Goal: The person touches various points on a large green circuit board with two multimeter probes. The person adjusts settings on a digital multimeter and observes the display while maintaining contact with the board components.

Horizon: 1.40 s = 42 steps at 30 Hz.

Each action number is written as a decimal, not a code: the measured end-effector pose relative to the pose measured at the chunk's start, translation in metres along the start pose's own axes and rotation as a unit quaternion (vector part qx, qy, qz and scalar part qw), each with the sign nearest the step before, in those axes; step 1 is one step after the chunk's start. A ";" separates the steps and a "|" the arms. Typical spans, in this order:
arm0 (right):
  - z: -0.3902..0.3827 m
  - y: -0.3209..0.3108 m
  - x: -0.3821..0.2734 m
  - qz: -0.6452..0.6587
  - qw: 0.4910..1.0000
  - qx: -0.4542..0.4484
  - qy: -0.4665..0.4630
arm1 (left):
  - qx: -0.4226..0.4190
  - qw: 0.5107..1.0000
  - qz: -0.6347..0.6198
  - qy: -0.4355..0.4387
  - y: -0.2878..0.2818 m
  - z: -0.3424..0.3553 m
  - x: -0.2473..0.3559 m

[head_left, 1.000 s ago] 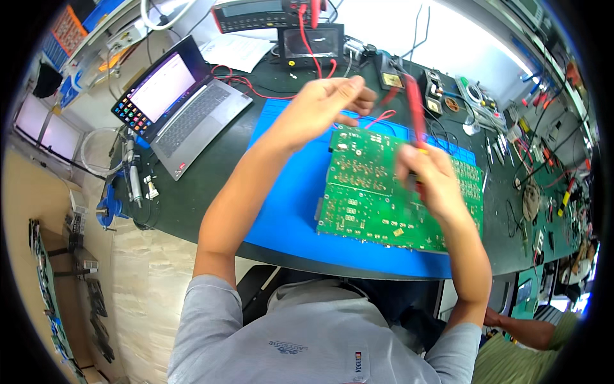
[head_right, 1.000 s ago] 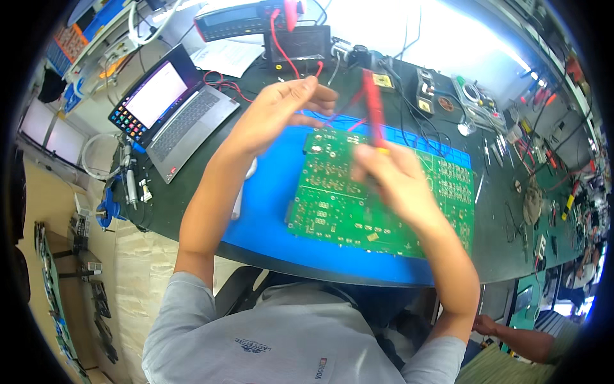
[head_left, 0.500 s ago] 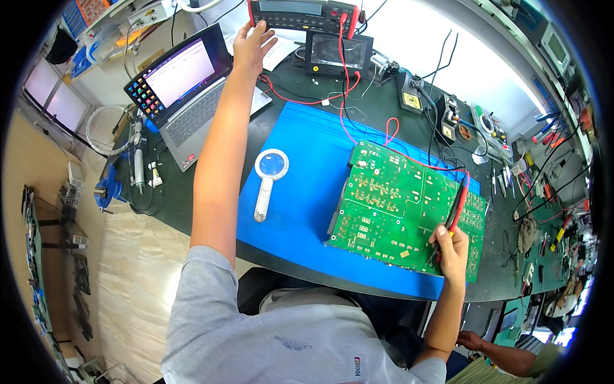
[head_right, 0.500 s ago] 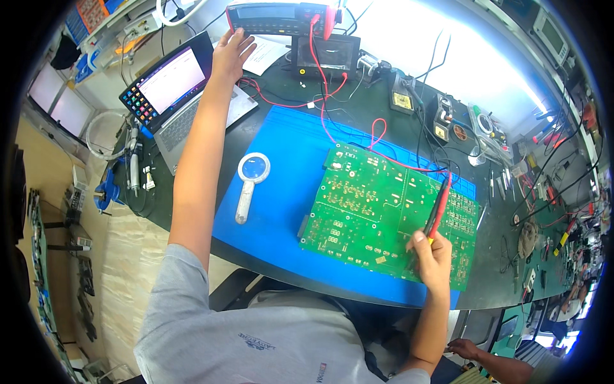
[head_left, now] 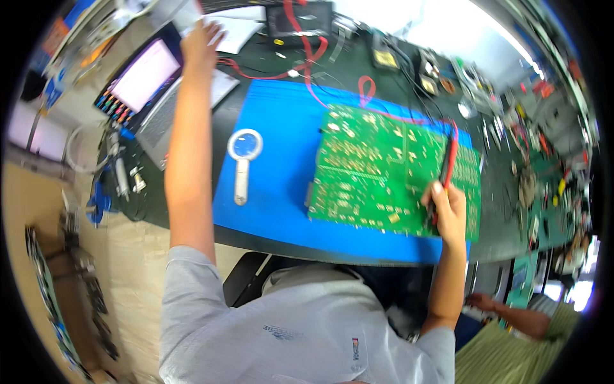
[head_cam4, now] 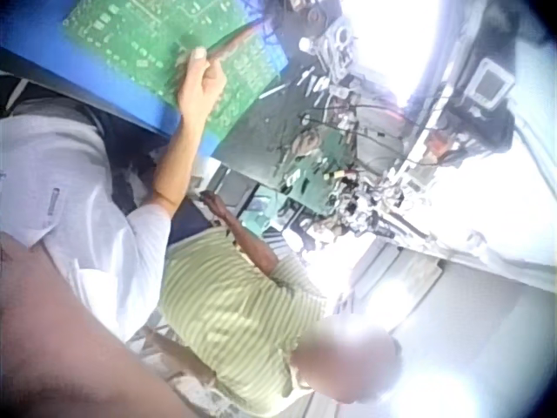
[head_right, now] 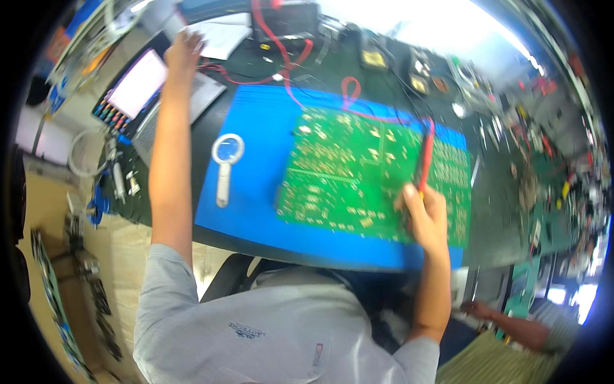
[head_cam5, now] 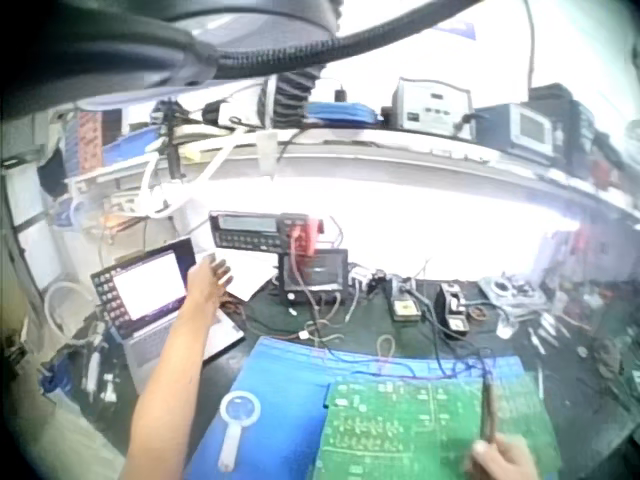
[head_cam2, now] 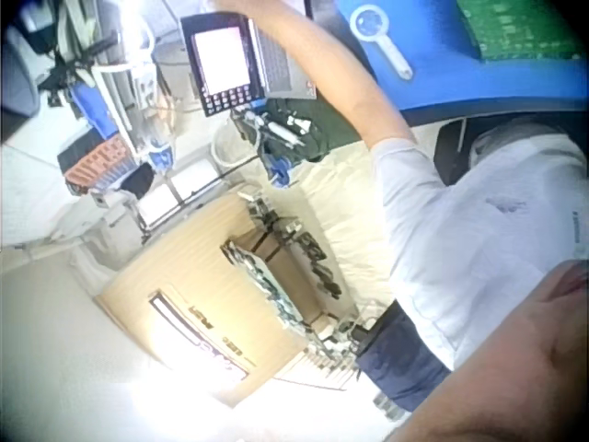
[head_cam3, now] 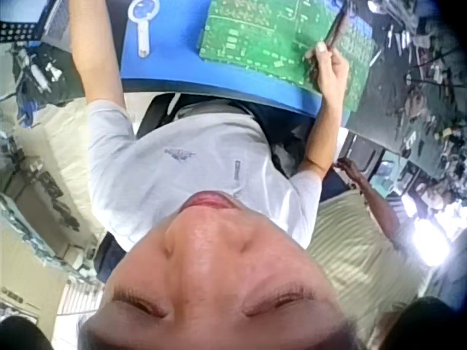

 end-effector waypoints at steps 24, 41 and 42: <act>0.019 0.055 -0.050 0.069 0.993 0.011 -0.091 | -0.419 0.851 0.244 -0.201 0.046 -0.314 0.020; 0.009 0.102 -0.034 0.137 0.989 -0.048 -0.027 | -0.237 0.940 0.211 -0.124 0.005 -0.329 0.001; 0.009 0.101 -0.034 0.151 0.987 -0.049 -0.017 | -0.234 0.940 0.216 -0.125 0.005 -0.330 0.000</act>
Point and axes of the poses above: each hand's wrist, its own z-axis towards the middle knuckle, its own y-axis out of the palm, x = y × z, the point moved 1 cm from there along z, towards the middle knuckle, and after that the axes turned 3 degrees about -z, right-handed, at the moved point
